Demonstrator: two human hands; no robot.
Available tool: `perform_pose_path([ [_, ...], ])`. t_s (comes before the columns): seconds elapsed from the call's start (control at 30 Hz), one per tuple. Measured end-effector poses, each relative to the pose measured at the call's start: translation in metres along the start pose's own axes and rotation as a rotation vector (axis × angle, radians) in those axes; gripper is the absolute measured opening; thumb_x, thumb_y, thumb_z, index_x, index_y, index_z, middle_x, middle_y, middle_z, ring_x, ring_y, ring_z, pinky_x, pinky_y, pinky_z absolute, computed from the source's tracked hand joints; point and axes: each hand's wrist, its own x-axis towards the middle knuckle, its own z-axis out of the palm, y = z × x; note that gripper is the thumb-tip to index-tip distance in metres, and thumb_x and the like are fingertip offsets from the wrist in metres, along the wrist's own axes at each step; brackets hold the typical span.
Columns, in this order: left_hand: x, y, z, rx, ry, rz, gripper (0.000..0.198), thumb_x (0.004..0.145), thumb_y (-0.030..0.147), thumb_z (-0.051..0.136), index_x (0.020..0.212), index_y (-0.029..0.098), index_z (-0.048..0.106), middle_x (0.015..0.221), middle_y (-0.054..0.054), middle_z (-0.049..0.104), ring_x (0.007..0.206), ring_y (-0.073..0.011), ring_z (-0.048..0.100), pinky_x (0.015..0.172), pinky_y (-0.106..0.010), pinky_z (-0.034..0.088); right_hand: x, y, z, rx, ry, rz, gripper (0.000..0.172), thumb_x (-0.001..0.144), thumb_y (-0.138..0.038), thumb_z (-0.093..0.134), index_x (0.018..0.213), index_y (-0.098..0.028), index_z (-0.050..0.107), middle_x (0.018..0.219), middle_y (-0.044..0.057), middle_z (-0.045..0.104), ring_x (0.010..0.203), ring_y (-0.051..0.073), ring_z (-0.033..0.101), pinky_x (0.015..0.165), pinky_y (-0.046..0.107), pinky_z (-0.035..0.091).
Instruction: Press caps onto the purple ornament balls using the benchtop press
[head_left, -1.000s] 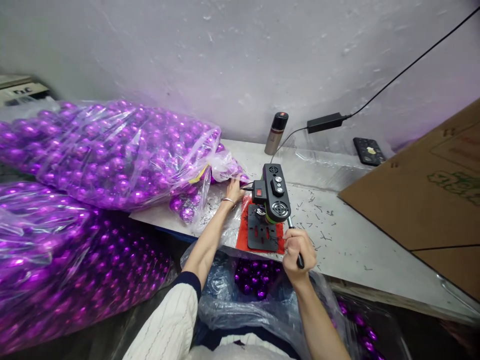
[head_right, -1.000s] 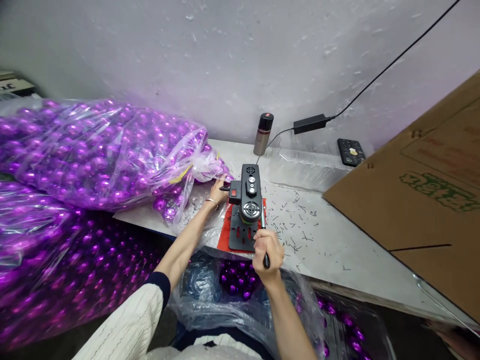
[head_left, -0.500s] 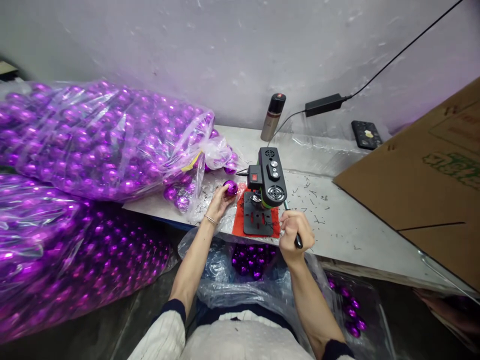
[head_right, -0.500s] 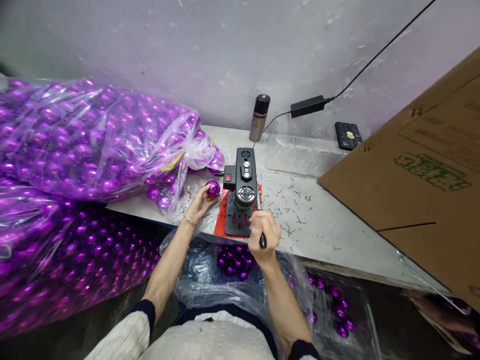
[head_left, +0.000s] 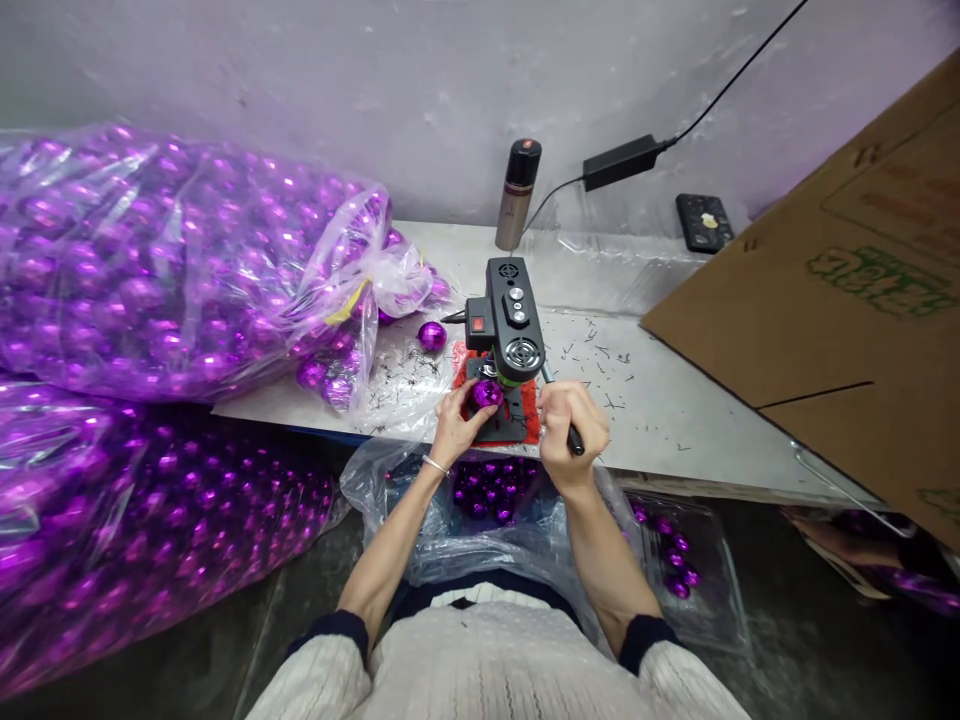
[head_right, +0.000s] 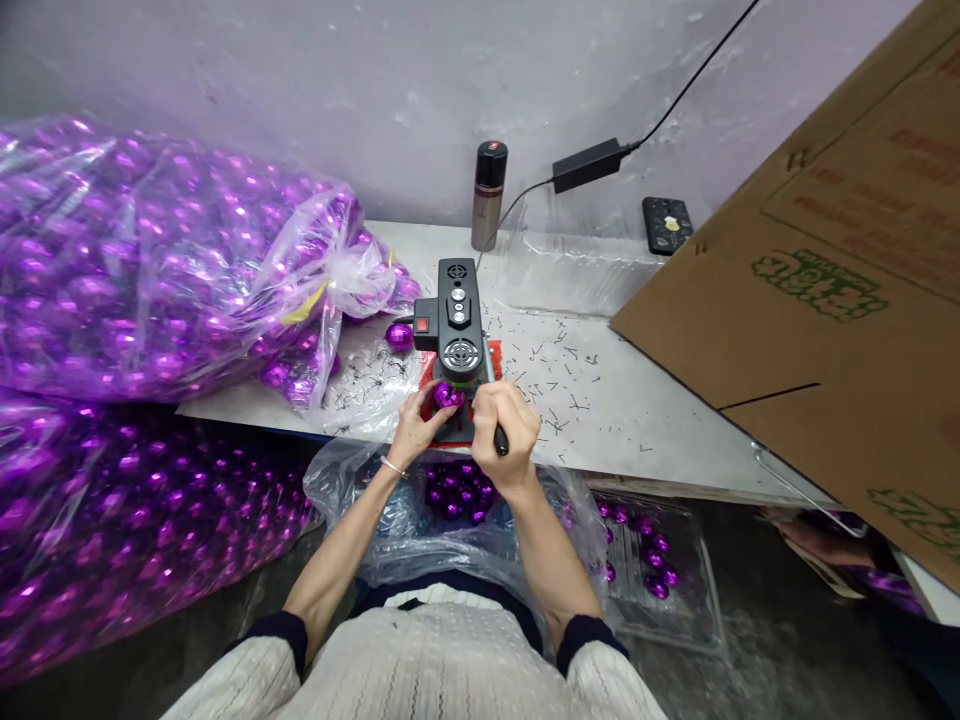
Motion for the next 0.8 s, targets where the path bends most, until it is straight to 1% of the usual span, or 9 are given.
perform_pose_path([
  [0.1,-0.002,0.000,0.001,0.074,-0.033,0.075,0.061,0.078,0.046,0.084,0.133,0.026,0.064,0.124,-0.011,0.073,0.116,-0.0299,0.067,0.109,-0.051,0.045,-0.002,0.001,0.000,-0.002,0.005,-0.003,0.028,0.097,-0.014,0.046,0.071,-0.023,0.053,0.069,0.000,0.059,0.064,0.015,0.058,0.061,0.031,0.045],
  [0.2,-0.001,0.000,0.005,0.097,-0.065,0.174,0.062,0.078,0.046,0.085,0.132,0.025,0.064,0.130,-0.011,0.071,0.122,-0.0302,0.065,0.111,-0.050,0.044,-0.003,0.002,0.000,-0.015,0.001,-0.006,0.027,0.097,-0.014,0.045,0.073,-0.023,0.053,0.070,0.000,0.060,0.066,0.014,0.059,0.061,0.031,0.045],
  [0.27,0.000,-0.001,0.011,0.100,-0.067,0.214,0.063,0.078,0.047,0.085,0.132,0.024,0.063,0.132,-0.012,0.070,0.125,-0.0309,0.064,0.112,-0.051,0.044,-0.004,0.003,0.000,-0.027,-0.006,-0.014,0.026,0.097,-0.014,0.045,0.074,-0.023,0.053,0.071,0.000,0.060,0.066,0.014,0.059,0.061,0.031,0.045],
  [0.37,0.001,-0.006,0.018,0.087,-0.039,0.223,0.064,0.078,0.047,0.084,0.133,0.023,0.063,0.132,-0.013,0.069,0.126,-0.0313,0.064,0.112,-0.052,0.044,-0.005,0.005,-0.001,-0.033,-0.018,-0.035,0.025,0.096,-0.012,0.046,0.075,-0.022,0.053,0.071,0.000,0.060,0.066,0.014,0.059,0.061,0.030,0.046],
  [0.47,0.000,-0.009,0.022,0.075,-0.023,0.239,0.064,0.078,0.048,0.084,0.133,0.023,0.063,0.131,-0.013,0.070,0.126,-0.0307,0.064,0.114,-0.052,0.043,-0.009,0.008,0.000,-0.031,-0.016,-0.068,0.025,0.095,-0.009,0.047,0.075,-0.022,0.053,0.072,0.000,0.061,0.067,0.013,0.060,0.060,0.029,0.046],
  [0.67,-0.001,-0.010,0.020,0.085,-0.018,0.259,0.061,0.083,0.050,0.079,0.135,0.023,0.062,0.129,-0.012,0.071,0.123,-0.0293,0.064,0.109,-0.048,0.048,-0.026,0.022,0.004,-0.048,-0.005,-0.169,0.024,0.096,-0.013,0.045,0.075,-0.023,0.052,0.072,0.000,0.061,0.064,0.013,0.059,0.056,0.027,0.047],
  [0.8,-0.001,-0.010,0.020,0.077,-0.014,0.283,0.061,0.083,0.049,0.079,0.136,0.022,0.062,0.128,-0.012,0.071,0.122,-0.0297,0.065,0.107,-0.048,0.048,-0.037,0.031,0.009,-0.041,0.028,-0.164,0.024,0.098,-0.018,0.044,0.076,-0.023,0.052,0.074,0.001,0.061,0.065,0.013,0.060,0.058,0.028,0.049],
])
